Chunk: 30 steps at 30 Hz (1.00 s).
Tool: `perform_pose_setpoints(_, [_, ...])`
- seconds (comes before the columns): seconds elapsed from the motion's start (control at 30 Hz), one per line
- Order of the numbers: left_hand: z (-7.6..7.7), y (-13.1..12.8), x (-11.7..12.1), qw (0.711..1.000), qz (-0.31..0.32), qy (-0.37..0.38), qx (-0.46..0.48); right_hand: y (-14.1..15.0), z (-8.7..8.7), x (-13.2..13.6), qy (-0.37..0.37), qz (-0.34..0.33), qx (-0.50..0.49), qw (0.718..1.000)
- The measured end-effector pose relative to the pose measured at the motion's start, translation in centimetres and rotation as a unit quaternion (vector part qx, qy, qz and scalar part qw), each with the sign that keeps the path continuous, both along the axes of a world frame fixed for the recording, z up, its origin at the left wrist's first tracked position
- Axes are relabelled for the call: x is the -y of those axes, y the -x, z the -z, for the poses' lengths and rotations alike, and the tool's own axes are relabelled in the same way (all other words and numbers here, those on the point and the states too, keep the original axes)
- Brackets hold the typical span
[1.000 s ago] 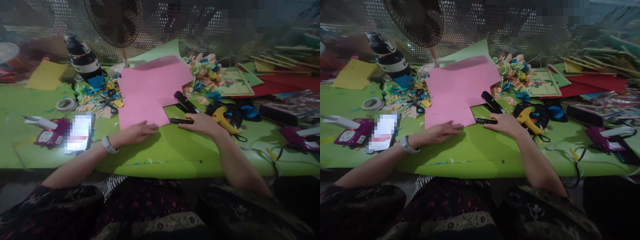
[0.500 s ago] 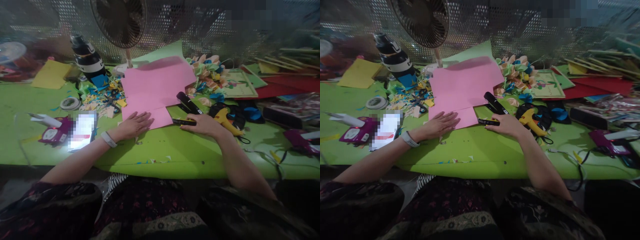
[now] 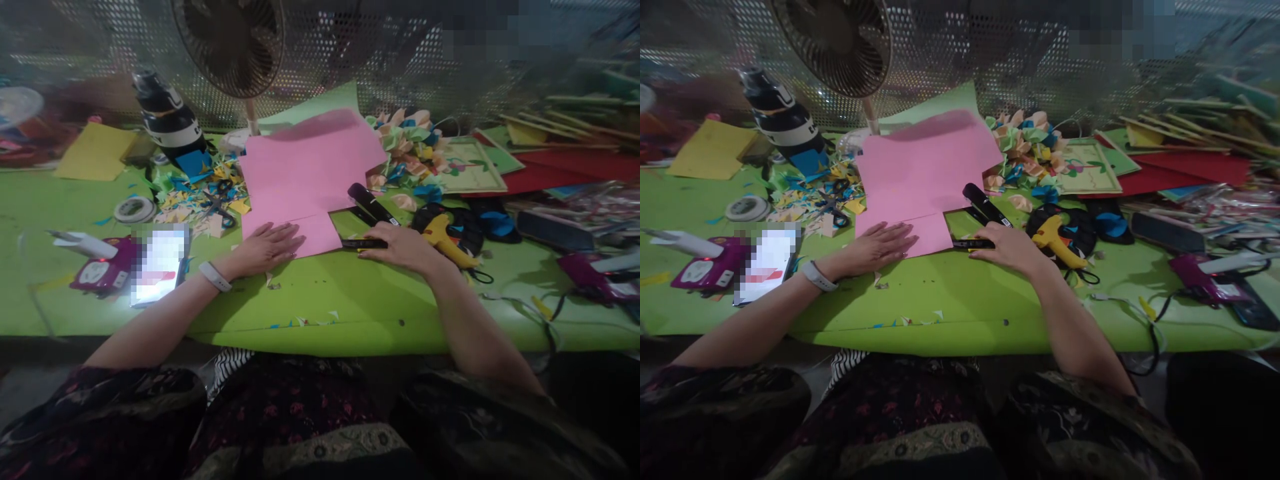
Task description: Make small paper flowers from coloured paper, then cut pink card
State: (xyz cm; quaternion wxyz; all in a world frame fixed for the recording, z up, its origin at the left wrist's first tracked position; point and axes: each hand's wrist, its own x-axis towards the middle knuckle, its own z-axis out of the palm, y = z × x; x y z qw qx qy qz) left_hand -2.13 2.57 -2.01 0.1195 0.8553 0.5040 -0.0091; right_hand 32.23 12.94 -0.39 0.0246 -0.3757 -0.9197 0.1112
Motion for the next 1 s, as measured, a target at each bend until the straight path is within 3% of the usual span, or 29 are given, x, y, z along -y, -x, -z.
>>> perform_pose_setpoints(0.27, [-0.1,0.1,0.0,1.000,0.004,-0.010,0.005,-0.5,-0.8,0.4,0.030,0.001,-0.008,1.000])
perform_pose_setpoints(0.53, [0.1,0.1,-0.1,1.000,-0.004,0.000,0.004,0.6,-0.5,1.2,0.044,-0.001,-0.035,0.998])
perform_pose_setpoints(0.73, [-0.1,0.0,-0.1,1.000,-0.007,0.003,-0.001,-0.2,-0.7,0.9,0.069,-0.033,-0.057,0.995])
perform_pose_setpoints(1.0, [-0.1,0.0,0.0,1.000,-0.004,-0.002,-0.006,0.8,0.0,1.5,0.034,-0.035,-0.082,0.995])
